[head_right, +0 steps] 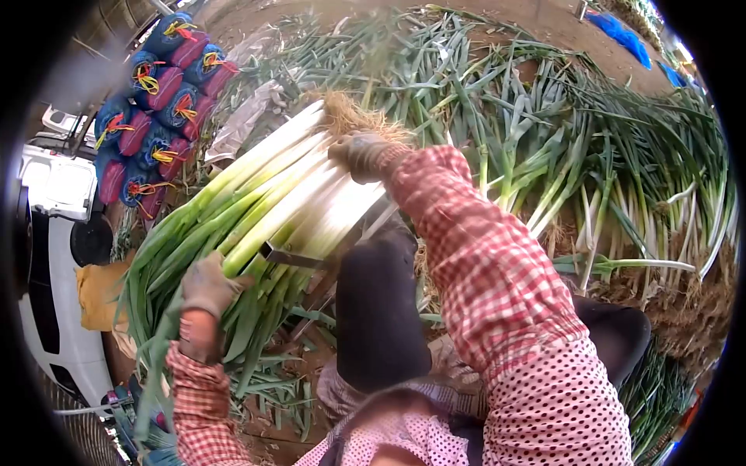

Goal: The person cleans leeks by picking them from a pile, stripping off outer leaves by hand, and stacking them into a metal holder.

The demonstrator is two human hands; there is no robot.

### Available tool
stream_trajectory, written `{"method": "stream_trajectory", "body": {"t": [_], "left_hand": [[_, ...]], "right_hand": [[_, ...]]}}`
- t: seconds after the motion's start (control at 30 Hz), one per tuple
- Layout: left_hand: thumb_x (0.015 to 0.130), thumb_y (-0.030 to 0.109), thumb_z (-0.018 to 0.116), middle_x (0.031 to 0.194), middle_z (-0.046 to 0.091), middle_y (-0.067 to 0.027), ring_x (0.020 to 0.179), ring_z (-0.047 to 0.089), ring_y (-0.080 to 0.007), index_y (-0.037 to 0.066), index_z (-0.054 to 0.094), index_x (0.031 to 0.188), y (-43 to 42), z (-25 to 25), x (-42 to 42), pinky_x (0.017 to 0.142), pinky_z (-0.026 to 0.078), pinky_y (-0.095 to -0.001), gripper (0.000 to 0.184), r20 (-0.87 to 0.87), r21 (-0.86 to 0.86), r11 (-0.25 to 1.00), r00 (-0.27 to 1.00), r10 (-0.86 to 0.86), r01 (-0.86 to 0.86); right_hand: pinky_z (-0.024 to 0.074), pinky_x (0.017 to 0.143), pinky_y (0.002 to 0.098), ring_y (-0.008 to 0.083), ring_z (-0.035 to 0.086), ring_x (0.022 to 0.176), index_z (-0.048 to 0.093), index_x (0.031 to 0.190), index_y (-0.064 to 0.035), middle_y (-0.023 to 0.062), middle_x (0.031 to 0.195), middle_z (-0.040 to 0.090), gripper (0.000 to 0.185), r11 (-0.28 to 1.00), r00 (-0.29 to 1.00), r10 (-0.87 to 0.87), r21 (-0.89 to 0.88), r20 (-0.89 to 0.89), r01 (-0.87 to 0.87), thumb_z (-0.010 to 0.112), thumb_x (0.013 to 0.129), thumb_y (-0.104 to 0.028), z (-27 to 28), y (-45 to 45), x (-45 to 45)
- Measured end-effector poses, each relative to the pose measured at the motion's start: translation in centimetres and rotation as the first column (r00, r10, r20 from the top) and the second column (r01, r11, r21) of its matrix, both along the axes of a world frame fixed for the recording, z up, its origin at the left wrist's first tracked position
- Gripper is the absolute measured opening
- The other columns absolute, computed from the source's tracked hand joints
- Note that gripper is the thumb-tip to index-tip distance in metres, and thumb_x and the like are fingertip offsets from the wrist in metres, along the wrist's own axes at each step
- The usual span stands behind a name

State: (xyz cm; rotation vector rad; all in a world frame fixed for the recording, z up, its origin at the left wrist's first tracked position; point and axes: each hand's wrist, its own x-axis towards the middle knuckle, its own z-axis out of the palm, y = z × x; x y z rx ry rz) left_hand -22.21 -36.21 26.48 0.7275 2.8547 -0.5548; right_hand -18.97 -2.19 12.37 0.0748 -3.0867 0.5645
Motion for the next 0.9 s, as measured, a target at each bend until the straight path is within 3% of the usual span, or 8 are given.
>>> {"method": "stream_trajectory", "body": {"t": [0.3,0.4,0.53,0.63,0.73,0.8,0.87,0.9], "left_hand": [[0.069,0.031,0.075,0.086,0.063,-0.0068,0.086,0.064,-0.0264,0.013,0.059,0.088,-2.3,-9.0,-0.5,0.070,0.049,-0.0406,0.031,-0.458,-0.079,0.970,0.855,-0.241,0.231],[0.067,0.038,0.084,0.107,0.063,-0.0101,0.106,0.060,-0.0286,0.009,0.057,0.103,-0.5,-8.3,0.6,0.089,0.047,-0.0415,0.053,-0.286,-0.136,0.990,0.958,-0.021,-0.019],[0.068,0.038,0.085,0.108,0.063,-0.0089,0.108,0.059,-0.0274,0.009,0.057,0.106,-0.2,-9.2,-0.1,0.088,0.048,-0.0398,0.056,-0.282,-0.137,0.990,0.959,-0.019,-0.020],[0.068,0.037,0.085,0.110,0.063,-0.0100,0.110,0.059,-0.0286,0.009,0.056,0.110,0.6,-7.6,0.6,0.088,0.049,-0.0404,0.058,-0.215,-0.116,0.992,0.976,0.031,-0.057],[0.065,0.061,0.078,0.094,0.062,-0.0084,0.093,0.065,-0.0287,0.008,0.058,0.101,-1.0,-7.5,-0.2,0.075,0.054,-0.0425,0.067,-0.256,-0.269,0.947,0.935,-0.247,0.176],[0.063,0.055,0.082,0.092,0.063,-0.0070,0.087,0.065,-0.0287,0.008,0.059,0.098,0.8,-3.3,0.4,0.073,0.054,-0.0442,0.063,-0.013,-0.326,0.905,0.957,-0.291,0.271],[0.073,0.047,0.078,0.092,0.066,-0.0077,0.088,0.067,-0.0292,0.008,0.060,0.095,6.7,1.5,0.6,0.077,0.054,-0.0443,0.049,0.125,-0.674,0.717,0.984,-0.128,0.179],[0.078,0.045,0.074,0.097,0.067,-0.0087,0.094,0.068,-0.0298,0.009,0.061,0.098,8.3,1.7,0.8,0.082,0.054,-0.0432,0.043,0.023,-0.507,0.812,0.946,-0.323,0.289]], "right_hand": [[0.0319,0.112,0.0388,0.0254,0.051,0.125,0.063,0.120,-0.0143,0.0085,0.125,0.061,0.041,0.994,0.992,-0.105,0.011,-0.075,0.106,0.064,0.081,-0.004,-1.8,-0.4,0.4],[0.0321,0.112,0.0387,0.0259,0.052,0.123,0.063,0.120,-0.0106,0.0103,0.123,0.062,0.039,0.985,0.979,-0.159,0.053,-0.130,0.167,0.064,0.081,-0.005,-2.7,-0.9,1.1],[0.0338,0.111,0.0404,0.0291,0.053,0.123,0.063,0.117,-0.0074,0.0140,0.121,0.062,0.031,0.973,0.956,-0.206,0.062,-0.211,0.223,0.058,0.087,-0.010,-3.6,-1.7,1.2],[0.0534,0.090,0.0387,0.0274,0.064,0.110,0.073,0.103,-0.0038,0.0143,0.114,0.068,0.024,0.964,0.967,-0.226,0.169,0.120,0.204,0.056,0.086,-0.005,0.3,-1.7,0.6],[0.0469,0.096,0.0402,0.0277,0.062,0.106,0.070,0.100,-0.0064,0.0113,0.108,0.067,0.027,0.967,0.921,-0.227,0.043,-0.316,0.253,0.067,0.074,-0.012,-2.5,-2.2,3.0],[0.0401,0.103,0.0429,0.0274,0.052,0.120,0.059,0.120,-0.0100,0.0128,0.124,0.057,0.053,0.952,0.825,-0.288,-0.239,-0.487,0.191,0.067,0.068,-0.010,-3.2,-2.9,6.6],[0.0391,0.106,0.0427,0.0269,0.052,0.123,0.059,0.125,-0.0101,0.0121,0.124,0.057,0.056,0.891,0.762,-0.427,-0.369,-0.487,0.263,0.069,0.069,-0.010,-5.4,-4.5,13.4],[0.0391,0.106,0.0427,0.0269,0.052,0.123,0.059,0.125,-0.0101,0.0121,0.124,0.057,0.056,0.878,0.756,-0.456,-0.379,-0.470,0.294,0.069,0.069,-0.010,-6.2,-3.7,14.8]]}}
